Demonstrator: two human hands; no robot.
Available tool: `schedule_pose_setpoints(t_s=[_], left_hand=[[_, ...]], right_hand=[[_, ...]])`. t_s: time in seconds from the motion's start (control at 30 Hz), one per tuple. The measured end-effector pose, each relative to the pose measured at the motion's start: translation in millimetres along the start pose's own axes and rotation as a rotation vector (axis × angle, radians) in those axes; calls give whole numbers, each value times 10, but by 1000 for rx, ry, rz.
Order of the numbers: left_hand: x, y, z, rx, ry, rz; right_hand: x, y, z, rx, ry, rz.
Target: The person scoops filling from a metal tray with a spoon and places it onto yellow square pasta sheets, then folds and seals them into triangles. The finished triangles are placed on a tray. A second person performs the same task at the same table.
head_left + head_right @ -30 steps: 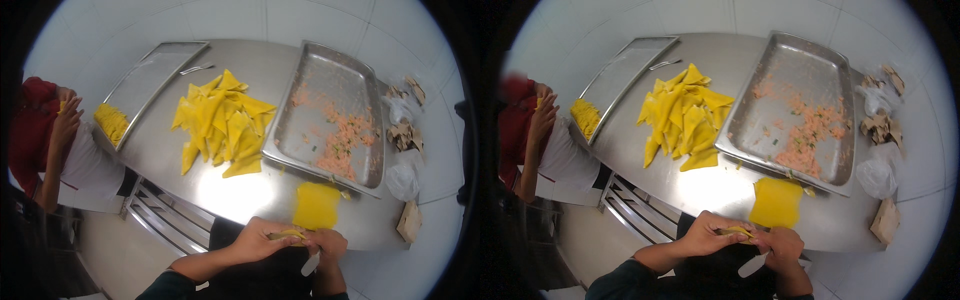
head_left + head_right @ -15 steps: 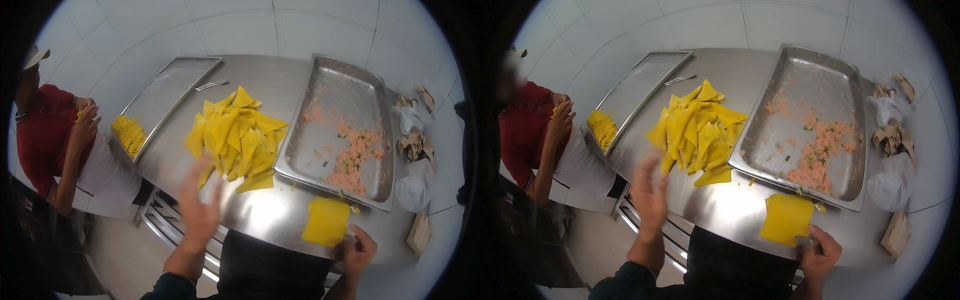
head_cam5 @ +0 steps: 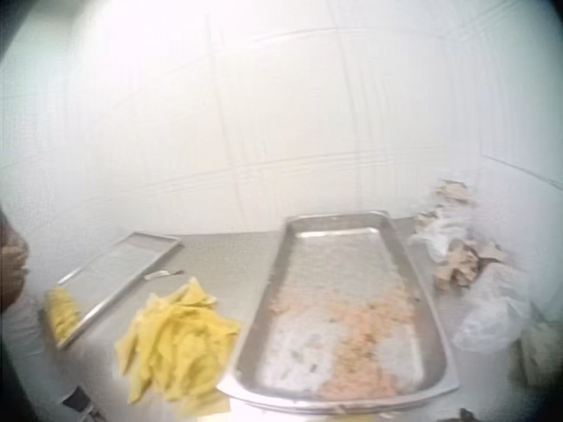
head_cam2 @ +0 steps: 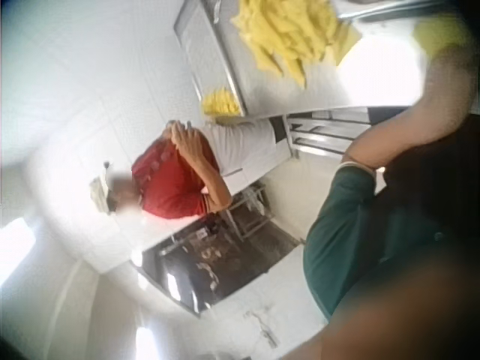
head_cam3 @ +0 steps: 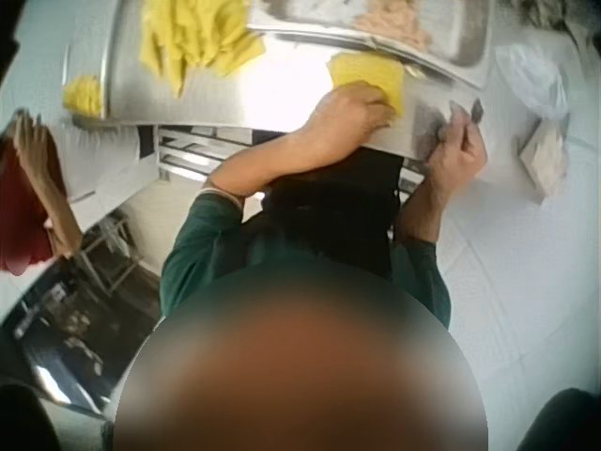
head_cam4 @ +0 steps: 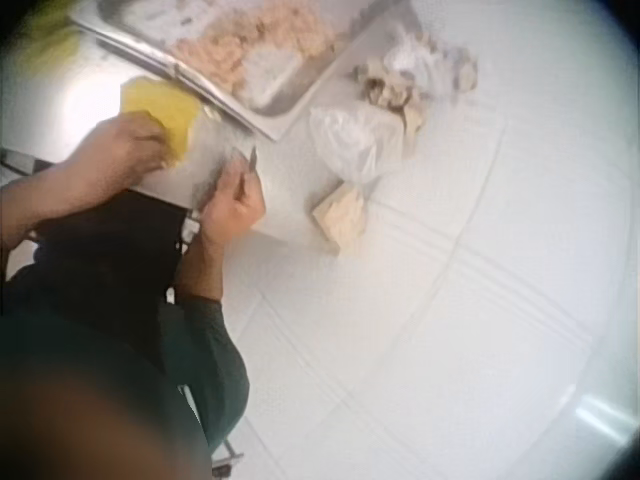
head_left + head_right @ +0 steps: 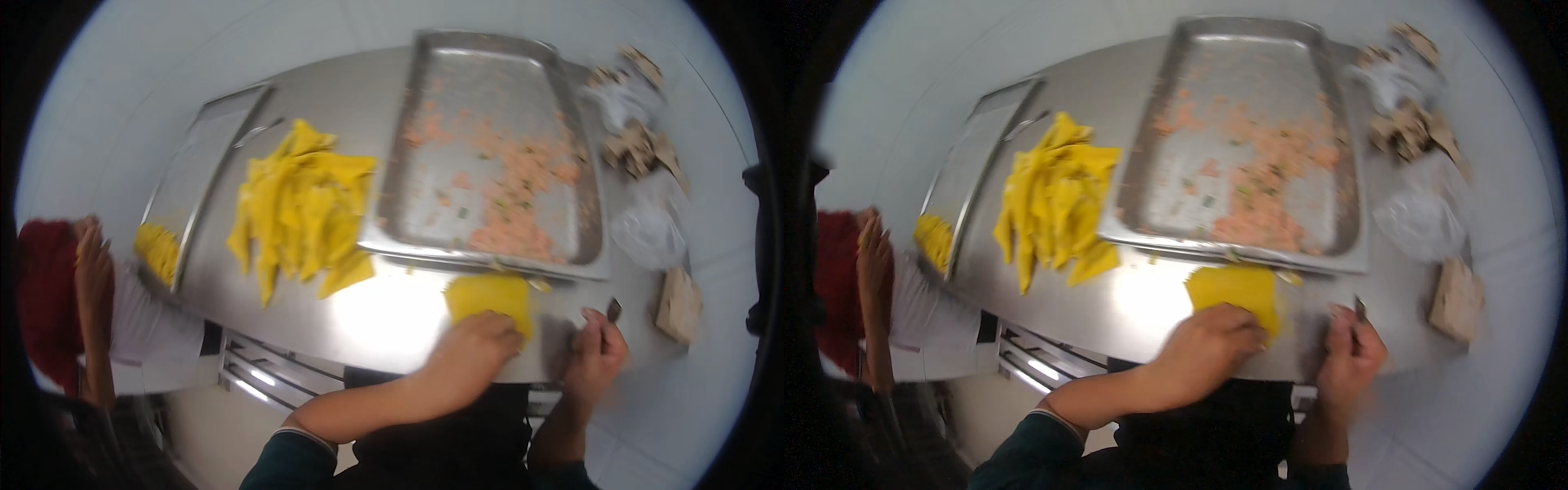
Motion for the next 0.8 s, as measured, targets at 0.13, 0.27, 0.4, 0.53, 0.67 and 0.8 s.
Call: schedule_pose_setpoints(t_s=[0.13,0.27,0.4,0.53,0.67,0.8], left_hand=[[-48,36,30,-50,49,-6],[-32,-105,143,141,24,109],[205,-570,404,853,201,300],[473,-1064,427,1696,312,471],[665,-1159,312,2140,308,562],[675,-1155,250,2021,176,493]], right_hand=[[-1,-31,-42,-48,-46,-31],[-45,-145,-84,-27,-73,13],[-164,-373,-198,160,-177,230],[-284,-654,-293,429,-286,320],[-574,-912,-622,606,-491,430],[-803,-1089,-1141,781,-627,682]])
Point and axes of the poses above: each hand's wrist, its own x-axis away from the middle knuckle, its own z-axis out of the back of the hand, y = z × x, the point moved 8 cm from there along -x, towards the middle knuckle, and after that the axes turned 11 degrees about z, right-handed, at the moved point
